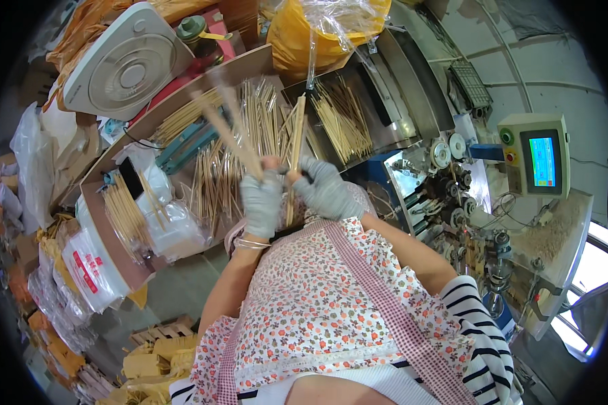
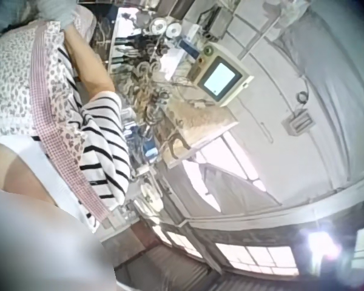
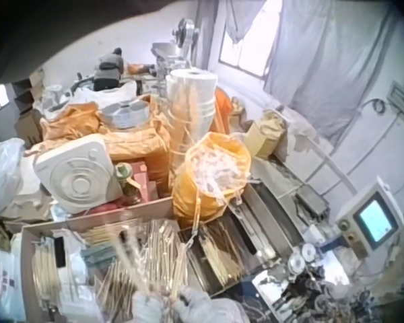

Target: Sorting and placing bundles of thin wooden sticks into a packaging machine.

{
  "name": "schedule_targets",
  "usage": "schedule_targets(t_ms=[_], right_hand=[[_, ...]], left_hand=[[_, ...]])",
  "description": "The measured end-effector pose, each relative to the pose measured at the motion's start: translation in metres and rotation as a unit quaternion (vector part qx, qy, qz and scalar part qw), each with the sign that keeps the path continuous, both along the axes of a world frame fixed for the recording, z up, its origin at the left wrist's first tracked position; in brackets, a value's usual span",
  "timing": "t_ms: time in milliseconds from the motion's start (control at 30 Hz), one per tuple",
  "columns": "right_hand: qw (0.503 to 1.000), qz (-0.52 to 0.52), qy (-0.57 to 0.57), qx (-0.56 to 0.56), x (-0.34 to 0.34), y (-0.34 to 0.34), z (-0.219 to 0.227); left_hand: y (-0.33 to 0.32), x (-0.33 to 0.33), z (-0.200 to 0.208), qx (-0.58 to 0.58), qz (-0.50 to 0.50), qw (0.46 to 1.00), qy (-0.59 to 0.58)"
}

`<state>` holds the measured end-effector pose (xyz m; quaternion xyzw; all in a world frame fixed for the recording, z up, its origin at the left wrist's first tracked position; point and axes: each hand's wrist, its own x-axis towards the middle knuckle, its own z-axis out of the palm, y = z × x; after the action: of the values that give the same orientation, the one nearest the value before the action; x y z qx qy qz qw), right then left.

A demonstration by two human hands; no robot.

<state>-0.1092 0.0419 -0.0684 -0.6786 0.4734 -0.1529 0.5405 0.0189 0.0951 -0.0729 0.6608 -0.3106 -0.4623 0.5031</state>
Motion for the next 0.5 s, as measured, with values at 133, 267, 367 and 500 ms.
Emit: schedule_targets(t_ms=[133,267,367,500], right_hand=[[0.996,0.088,-0.002,-0.005,0.0,0.005,0.0],[0.992,0.089,-0.031,0.078,-0.009,-0.008,0.012],[0.984,0.001,-0.176,0.03,-0.008,-0.059,0.013],[0.993,0.057,-0.106,0.003,0.014,-0.105,0.056]], left_hand=[[-0.018,0.004,0.004,-0.021,0.117,0.974,0.193],[-0.023,-0.001,0.013,0.047,0.065,0.988,0.134],[-0.027,-0.006,0.024,-0.015,0.102,0.966,0.235],[-0.024,-0.005,0.022,-0.01,0.079,0.982,0.17]])
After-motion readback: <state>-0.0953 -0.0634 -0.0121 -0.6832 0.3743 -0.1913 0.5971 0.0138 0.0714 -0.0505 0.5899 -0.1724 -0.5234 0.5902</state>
